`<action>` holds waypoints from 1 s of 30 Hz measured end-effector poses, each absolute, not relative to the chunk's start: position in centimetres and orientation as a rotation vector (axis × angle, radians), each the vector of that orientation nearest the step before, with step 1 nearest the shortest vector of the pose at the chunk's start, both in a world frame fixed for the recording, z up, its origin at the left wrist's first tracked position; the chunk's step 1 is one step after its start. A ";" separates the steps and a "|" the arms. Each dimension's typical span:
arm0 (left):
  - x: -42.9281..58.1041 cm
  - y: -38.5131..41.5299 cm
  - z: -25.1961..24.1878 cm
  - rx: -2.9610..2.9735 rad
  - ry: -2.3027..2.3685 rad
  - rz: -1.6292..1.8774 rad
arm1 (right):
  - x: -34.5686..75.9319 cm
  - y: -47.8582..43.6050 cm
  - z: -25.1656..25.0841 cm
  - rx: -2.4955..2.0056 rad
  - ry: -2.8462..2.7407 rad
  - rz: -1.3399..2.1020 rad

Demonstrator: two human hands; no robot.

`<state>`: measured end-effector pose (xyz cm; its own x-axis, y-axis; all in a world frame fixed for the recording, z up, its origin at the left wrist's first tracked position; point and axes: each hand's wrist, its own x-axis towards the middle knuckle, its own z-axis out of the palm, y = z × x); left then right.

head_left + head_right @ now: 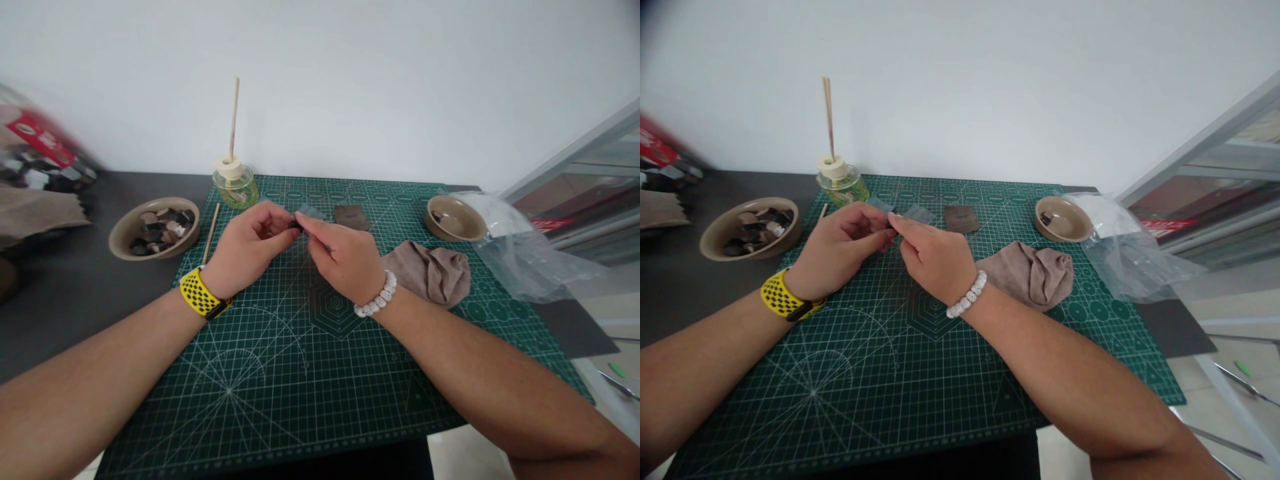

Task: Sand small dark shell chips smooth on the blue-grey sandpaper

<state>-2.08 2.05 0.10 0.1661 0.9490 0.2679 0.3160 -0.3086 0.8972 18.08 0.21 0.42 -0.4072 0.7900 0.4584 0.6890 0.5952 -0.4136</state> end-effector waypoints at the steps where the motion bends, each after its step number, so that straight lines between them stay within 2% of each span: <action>1: -2.1 2.1 0.1 1.766 1.215 1.141 | 18.1 0.2 0.4 -1.162 -2.206 0.210; 30: -2.2 2.2 -0.2 1.644 1.272 1.240 | 17.8 0.2 0.5 -1.221 -2.212 0.251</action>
